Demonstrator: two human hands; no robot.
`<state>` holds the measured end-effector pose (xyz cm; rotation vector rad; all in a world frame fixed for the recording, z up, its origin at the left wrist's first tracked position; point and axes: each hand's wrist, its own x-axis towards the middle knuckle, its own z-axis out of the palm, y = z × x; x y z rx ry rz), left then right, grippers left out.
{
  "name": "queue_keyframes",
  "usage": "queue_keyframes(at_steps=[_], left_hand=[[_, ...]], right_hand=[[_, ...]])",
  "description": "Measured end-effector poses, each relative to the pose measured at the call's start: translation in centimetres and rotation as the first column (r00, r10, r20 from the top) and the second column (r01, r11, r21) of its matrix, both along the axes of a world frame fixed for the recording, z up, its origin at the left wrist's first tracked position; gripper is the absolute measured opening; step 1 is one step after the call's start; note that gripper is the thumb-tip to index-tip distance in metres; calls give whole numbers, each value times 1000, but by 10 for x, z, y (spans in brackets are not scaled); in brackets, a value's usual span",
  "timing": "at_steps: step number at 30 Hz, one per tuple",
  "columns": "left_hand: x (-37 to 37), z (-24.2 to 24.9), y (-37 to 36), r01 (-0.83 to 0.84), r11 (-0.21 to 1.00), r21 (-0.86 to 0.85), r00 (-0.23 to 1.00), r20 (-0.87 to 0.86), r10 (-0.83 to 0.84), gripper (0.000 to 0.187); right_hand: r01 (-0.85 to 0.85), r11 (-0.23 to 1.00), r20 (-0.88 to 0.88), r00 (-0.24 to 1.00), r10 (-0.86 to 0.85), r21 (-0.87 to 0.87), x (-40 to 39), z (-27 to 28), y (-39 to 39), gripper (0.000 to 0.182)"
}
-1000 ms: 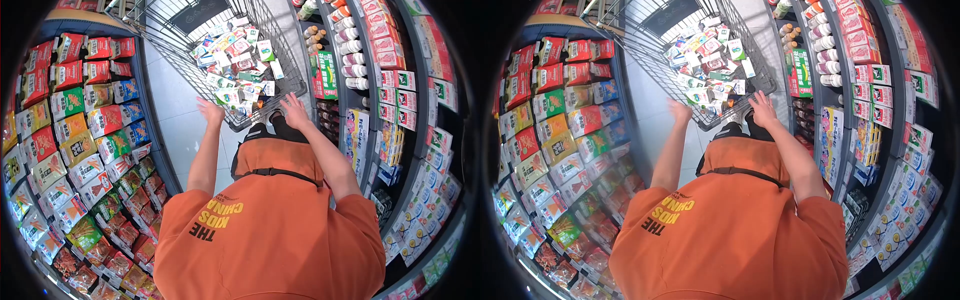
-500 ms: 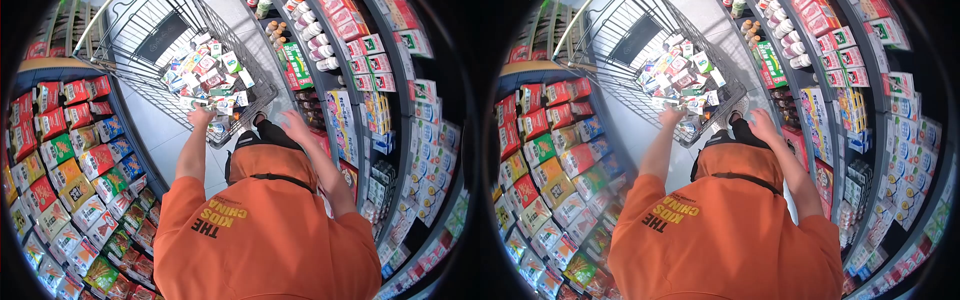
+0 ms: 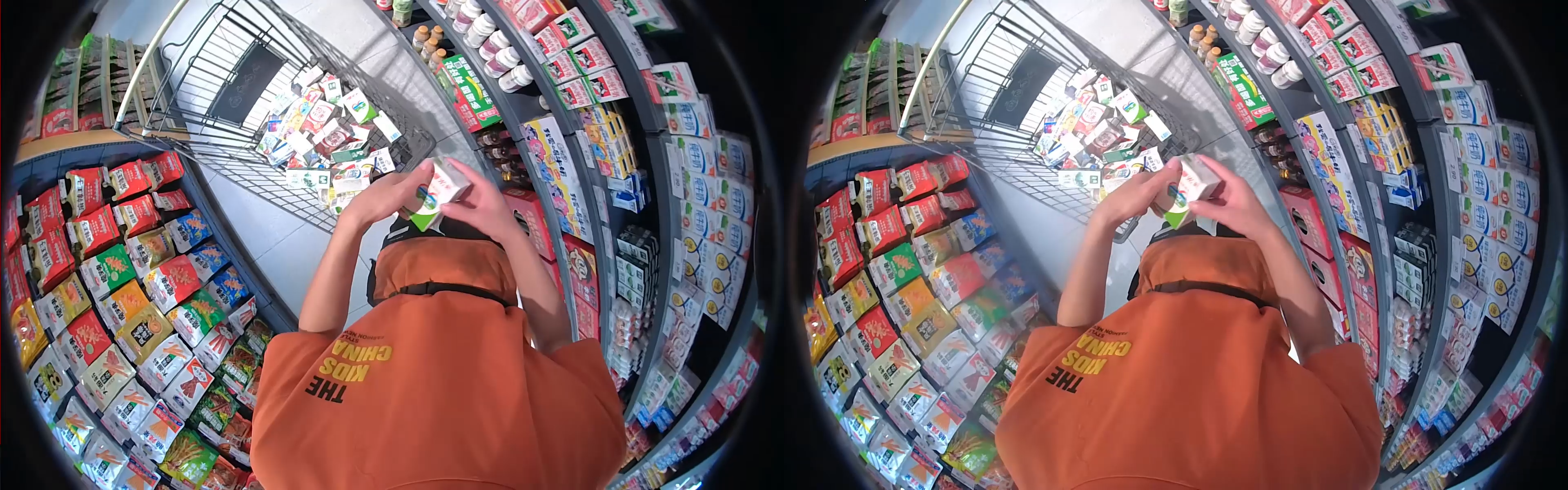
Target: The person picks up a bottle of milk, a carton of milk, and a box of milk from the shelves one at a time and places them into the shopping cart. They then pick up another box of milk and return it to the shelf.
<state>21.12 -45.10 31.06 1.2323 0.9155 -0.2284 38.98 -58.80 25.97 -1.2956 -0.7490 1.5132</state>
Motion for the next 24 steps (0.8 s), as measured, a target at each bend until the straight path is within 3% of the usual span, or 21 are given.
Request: queue_keyframes(at_steps=[4,6,7,10,11,14,17,20,24], left_hand=[[15,3,-28,35,992,120,998,38,-40,69],[29,4,-52,45,935,352,993,86,-80,73],[38,11,-66,36,844,536,996,46,-72,79],[74,-8,-116,-173,421,890,972,224,-73,83],[86,-8,-134,-137,545,827,987,160,4,87],[111,-30,-165,-150,544,826,974,218,-62,80],[131,-31,-191,-80,550,831,957,219,-192,74],[151,-26,-212,0,601,799,949,190,-253,71],[174,-33,-230,73,601,796,912,191,-364,85]], right_hand=[[140,987,-280,947,-156,-74,40,4,-22,64],[206,975,-406,887,-220,-78,52,5,-34,58],[251,964,-414,871,-265,-89,55,8,-41,54],[366,927,-421,831,-364,-78,68,-5,-71,55],[382,920,-359,850,-386,-84,74,-20,-85,55],[454,880,-314,823,-474,-137,87,-1,-123,49],[376,917,-269,877,-399,-132,113,6,-159,46],[413,894,-143,888,-438,-174,130,7,-192,45],[505,852,-215,824,-524,-140,145,-8,-228,50]])
